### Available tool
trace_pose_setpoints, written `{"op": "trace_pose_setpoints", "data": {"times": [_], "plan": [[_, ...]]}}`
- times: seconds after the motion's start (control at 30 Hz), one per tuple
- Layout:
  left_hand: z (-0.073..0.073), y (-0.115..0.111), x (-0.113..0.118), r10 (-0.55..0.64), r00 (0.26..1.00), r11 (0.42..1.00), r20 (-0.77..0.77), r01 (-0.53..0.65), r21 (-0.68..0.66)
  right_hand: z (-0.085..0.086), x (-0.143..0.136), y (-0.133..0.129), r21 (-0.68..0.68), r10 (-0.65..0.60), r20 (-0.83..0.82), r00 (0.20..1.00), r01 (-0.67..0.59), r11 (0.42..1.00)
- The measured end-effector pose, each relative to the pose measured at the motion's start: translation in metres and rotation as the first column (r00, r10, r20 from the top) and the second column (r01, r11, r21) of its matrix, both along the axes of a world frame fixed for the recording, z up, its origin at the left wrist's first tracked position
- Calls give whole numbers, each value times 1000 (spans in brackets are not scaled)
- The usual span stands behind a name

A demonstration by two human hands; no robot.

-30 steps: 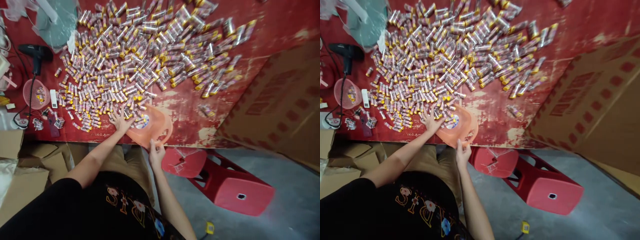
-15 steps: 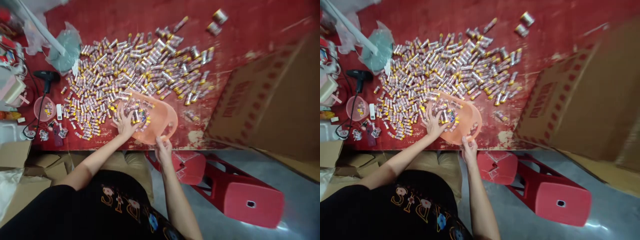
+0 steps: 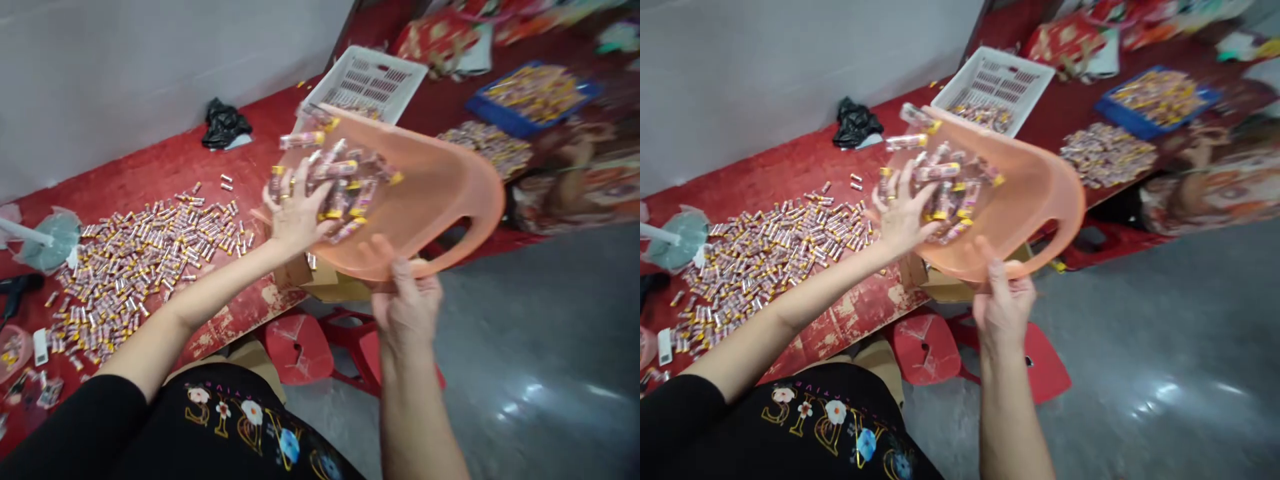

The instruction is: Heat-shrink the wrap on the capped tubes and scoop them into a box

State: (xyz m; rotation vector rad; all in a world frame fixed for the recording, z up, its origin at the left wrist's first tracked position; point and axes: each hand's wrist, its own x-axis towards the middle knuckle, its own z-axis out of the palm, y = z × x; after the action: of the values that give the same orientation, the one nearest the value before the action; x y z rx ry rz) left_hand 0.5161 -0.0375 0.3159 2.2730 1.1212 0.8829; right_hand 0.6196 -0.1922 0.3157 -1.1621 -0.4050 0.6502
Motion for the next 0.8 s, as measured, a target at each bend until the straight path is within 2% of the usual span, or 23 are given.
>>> {"op": "trace_pose_setpoints", "data": {"times": [0.07,0.17,0.27,0.33,0.4,0.47,0.57,0.63,0.7,0.8], "plan": [[-10,-4,51,-45,997,998,-67,42,-43,-3,51,-4,-22,-75,40,996,76,997],[-42,-10,99,-100,976,984,-196,69,-162,-33,112,2,-216,-163,-47,985,149,965],[-71,-11,122,-144,942,952,-304,48,-303,-71,149,17,-457,-183,-234,955,58,888],[-82,-7,131,-160,923,928,-349,20,-371,-90,162,26,-504,-144,-326,934,-43,863],[-87,0,137,-154,934,918,-323,15,-395,-100,171,31,-503,-108,-365,925,-98,859],[-89,6,140,-140,965,919,-221,43,-391,-101,179,31,-508,-90,-379,921,-126,852],[-85,15,130,-153,988,922,18,149,-356,-95,188,28,-570,-78,-309,948,-119,813],[-81,18,108,-145,967,937,208,202,-284,-93,188,27,-647,-60,-197,979,-84,758],[-81,19,69,-98,930,963,356,179,-203,-96,184,31,-720,-36,-87,996,-38,692],[-92,9,-21,26,929,987,370,34,-155,-102,169,44,-791,44,47,998,10,612]]}}
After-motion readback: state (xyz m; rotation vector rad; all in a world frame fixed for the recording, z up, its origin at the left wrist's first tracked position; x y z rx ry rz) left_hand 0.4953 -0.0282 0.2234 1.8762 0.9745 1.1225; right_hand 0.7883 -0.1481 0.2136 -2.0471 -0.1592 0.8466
